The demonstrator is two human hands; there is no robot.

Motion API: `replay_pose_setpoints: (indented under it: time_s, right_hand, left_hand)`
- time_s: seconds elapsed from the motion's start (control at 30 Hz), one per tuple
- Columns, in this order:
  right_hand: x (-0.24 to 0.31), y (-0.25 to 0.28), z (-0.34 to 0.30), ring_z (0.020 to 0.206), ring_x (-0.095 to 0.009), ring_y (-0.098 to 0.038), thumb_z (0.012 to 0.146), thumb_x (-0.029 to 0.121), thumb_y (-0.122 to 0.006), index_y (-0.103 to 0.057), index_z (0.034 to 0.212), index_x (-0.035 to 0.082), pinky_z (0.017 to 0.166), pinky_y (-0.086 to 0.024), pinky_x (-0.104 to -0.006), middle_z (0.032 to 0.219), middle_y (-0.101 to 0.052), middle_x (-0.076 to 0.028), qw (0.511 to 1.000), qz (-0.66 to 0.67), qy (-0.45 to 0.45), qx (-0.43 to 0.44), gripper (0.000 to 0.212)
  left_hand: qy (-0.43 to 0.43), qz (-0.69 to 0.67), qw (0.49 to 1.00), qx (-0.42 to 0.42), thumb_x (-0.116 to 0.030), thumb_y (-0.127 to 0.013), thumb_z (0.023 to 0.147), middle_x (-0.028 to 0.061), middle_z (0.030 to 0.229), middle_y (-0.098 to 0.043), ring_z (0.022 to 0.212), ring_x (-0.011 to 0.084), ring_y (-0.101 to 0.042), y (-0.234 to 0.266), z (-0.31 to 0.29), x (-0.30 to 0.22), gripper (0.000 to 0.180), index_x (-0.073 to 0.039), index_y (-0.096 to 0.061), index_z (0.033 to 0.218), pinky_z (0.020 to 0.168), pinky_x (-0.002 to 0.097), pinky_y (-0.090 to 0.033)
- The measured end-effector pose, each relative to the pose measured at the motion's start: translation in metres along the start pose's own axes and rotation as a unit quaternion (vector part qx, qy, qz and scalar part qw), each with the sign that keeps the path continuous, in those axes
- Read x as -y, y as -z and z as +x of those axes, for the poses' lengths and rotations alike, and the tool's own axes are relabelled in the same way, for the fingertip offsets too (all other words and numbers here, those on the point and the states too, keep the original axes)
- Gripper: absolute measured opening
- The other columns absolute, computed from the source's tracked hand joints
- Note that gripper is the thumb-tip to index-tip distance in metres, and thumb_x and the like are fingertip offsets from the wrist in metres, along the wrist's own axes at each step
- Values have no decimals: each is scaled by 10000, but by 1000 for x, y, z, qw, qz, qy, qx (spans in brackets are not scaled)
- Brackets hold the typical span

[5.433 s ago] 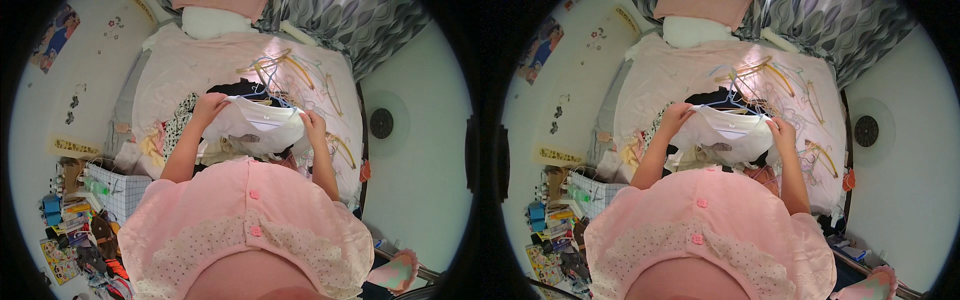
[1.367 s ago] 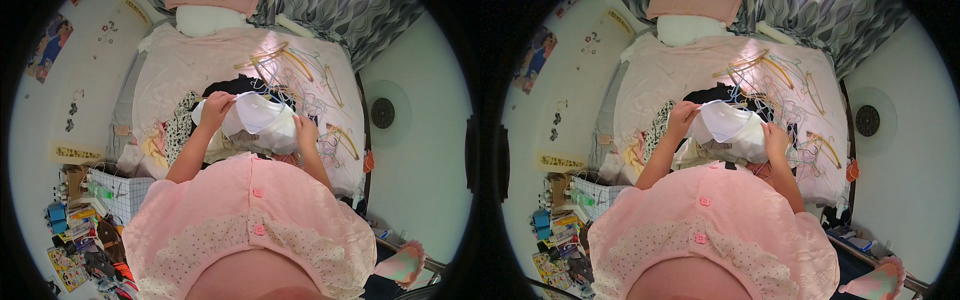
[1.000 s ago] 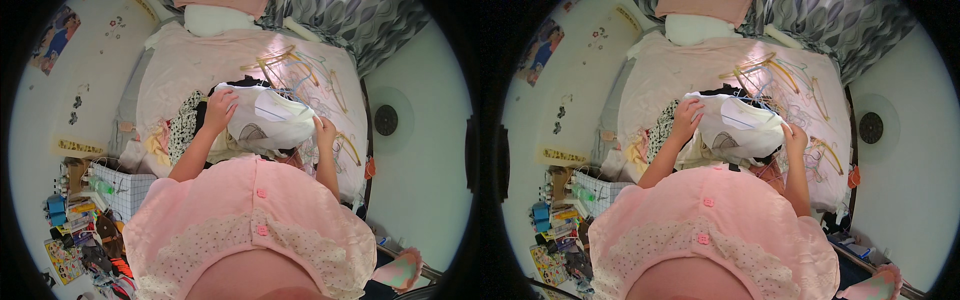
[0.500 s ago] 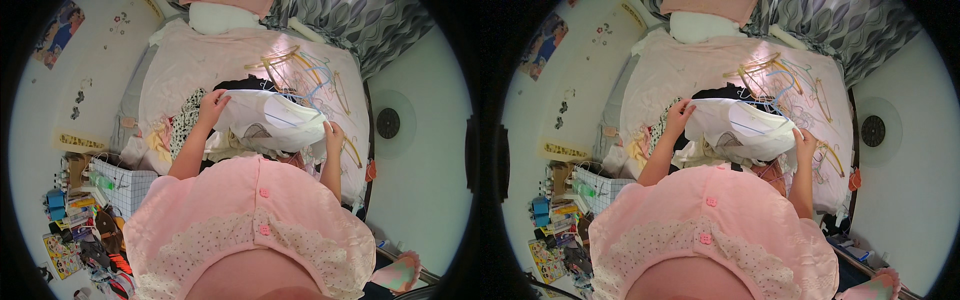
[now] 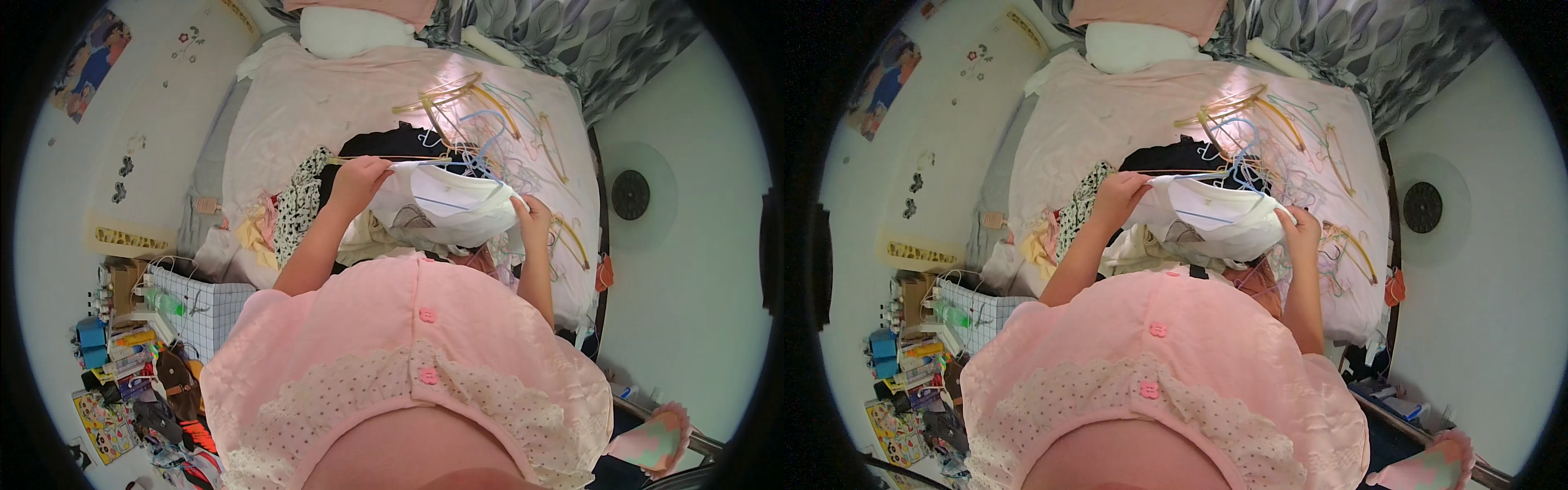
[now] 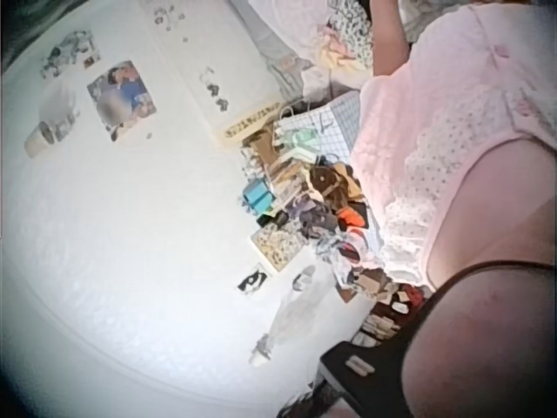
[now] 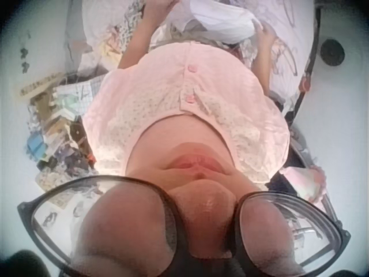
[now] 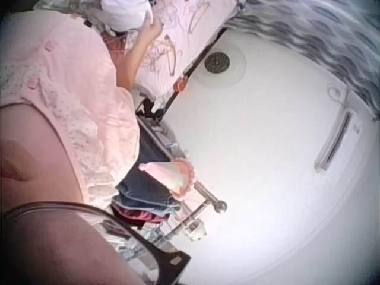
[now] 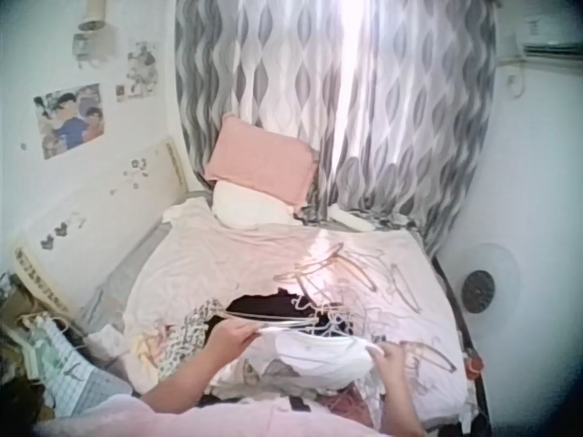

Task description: The person picks up clothes from a bed, inserts hangers into them, and hangs them onto a clothes rack.

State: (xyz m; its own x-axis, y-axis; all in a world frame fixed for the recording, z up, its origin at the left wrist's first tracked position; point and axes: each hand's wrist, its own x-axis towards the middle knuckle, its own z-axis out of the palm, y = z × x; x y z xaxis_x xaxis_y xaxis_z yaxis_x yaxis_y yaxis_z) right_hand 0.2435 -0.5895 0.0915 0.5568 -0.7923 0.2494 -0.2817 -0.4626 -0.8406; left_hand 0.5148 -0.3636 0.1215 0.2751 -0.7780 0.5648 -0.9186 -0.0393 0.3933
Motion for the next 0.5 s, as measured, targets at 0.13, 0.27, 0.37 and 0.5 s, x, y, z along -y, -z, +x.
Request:
replay_pose_setpoints:
  time_s: [0.13, 0.27, 0.37, 0.5]
  right_hand:
    - [6, 6, 1, 629, -87, -494, 799, 186, -592, -617, 832, -13, 584, -396, -229, 671, -569, -14, 996, 30, -16, 88, 203]
    - [7, 8, 3, 637, -73, -457, 834, 180, -547, -598, 898, -17, 584, -376, -214, 683, -533, 6, 980, 76, -47, 179, 213]
    - [15, 7, 9, 640, -72, -464, 831, 189, -554, -600, 879, -24, 584, -379, -214, 684, -545, -1, 975, 81, -73, 192, 224]
    - [15, 7, 13, 644, -78, -473, 825, 196, -560, -605, 865, -23, 591, -385, -222, 693, -562, -11, 980, 43, -66, 185, 227]
  left_hand:
    - [23, -22, 999, -34, -132, -618, 734, 83, 747, -595, 700, 264, -568, -1, -5, 8, 123, -41, -589, 811, 602, 350, -456]
    - [38, -44, 998, -11, -140, -622, 732, 90, 744, -597, 711, 268, -571, 1, -6, 13, 130, -29, -591, 791, 613, 350, -458]
    - [31, -47, 998, -18, -140, -618, 737, 98, 750, -598, 714, 271, -570, 1, -8, 16, 134, -24, -593, 799, 615, 349, -455]
    - [73, -39, 997, -1, -143, -611, 746, 104, 751, -597, 712, 276, -568, 8, -4, 21, 140, -19, -594, 809, 615, 354, -449]
